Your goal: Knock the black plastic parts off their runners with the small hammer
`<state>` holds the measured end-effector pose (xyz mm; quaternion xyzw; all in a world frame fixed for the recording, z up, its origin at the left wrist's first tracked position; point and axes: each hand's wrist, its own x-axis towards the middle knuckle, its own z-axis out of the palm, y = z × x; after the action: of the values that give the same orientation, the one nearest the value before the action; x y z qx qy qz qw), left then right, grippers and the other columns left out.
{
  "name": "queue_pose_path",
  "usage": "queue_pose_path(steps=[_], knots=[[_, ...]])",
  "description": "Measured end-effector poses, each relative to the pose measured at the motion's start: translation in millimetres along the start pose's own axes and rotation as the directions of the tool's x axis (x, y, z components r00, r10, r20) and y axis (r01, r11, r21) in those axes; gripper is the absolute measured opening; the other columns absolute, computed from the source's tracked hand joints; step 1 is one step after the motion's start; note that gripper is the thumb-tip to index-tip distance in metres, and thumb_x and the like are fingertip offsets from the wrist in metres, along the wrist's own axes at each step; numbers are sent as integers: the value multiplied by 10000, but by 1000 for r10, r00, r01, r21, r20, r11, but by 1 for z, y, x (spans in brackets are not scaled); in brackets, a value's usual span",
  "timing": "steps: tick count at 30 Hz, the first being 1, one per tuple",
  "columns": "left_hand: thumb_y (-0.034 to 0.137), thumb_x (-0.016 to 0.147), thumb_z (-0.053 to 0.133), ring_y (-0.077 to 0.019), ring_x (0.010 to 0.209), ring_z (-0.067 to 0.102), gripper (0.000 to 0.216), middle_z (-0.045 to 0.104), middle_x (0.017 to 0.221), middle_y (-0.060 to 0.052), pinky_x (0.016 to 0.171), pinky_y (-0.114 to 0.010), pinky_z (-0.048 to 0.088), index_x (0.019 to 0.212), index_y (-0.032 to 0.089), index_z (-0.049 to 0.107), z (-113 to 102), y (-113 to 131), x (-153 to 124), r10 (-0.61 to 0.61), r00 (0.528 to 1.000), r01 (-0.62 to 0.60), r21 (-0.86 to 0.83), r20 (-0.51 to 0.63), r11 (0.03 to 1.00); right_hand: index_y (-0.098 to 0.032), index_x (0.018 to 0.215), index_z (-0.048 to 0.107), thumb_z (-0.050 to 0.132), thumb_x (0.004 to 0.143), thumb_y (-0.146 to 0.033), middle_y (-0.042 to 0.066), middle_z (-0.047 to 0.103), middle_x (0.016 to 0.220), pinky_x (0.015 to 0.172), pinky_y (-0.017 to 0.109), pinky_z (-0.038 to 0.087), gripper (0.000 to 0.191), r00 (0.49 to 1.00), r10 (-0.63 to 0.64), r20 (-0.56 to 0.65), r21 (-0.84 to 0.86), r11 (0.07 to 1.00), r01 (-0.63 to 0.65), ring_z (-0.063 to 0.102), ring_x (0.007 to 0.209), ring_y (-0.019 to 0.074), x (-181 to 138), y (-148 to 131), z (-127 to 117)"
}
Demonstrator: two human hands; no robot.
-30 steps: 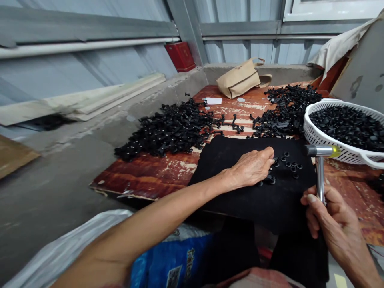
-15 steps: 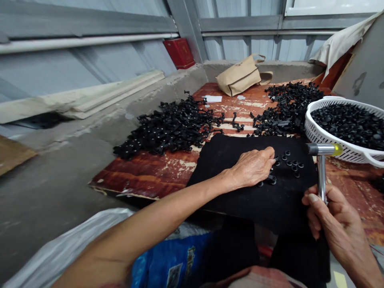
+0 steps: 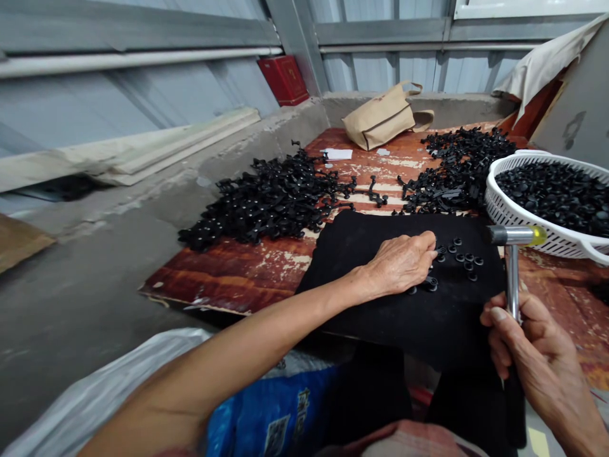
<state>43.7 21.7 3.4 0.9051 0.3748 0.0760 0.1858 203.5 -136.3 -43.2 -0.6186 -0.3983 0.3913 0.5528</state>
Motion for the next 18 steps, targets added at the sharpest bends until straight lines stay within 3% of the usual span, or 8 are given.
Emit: queue_pose_path(steps=[6, 18], knots=[[297, 899, 380, -142, 577, 519, 172, 493, 592, 29, 564, -251, 308, 867, 220, 531, 1, 0, 1, 6, 1000, -6, -12, -18, 1000, -252, 958, 548, 601, 878, -438, -50, 568, 740, 326, 158, 384, 209, 1000, 9, -16, 3, 1000, -9, 436, 400, 40, -1, -2, 2], [285, 884, 406, -95, 507, 370, 162, 441, 562, 57, 542, -237, 262, 798, 197, 511, -2, 1, 3, -53, 999, 54, -233, 10, 971, -235, 935, 551, 617, 862, -452, -58, 546, 711, 314, 153, 365, 238, 999, 18, -31, 6, 1000, -17, 437, 376, 31, 0, -5, 4]])
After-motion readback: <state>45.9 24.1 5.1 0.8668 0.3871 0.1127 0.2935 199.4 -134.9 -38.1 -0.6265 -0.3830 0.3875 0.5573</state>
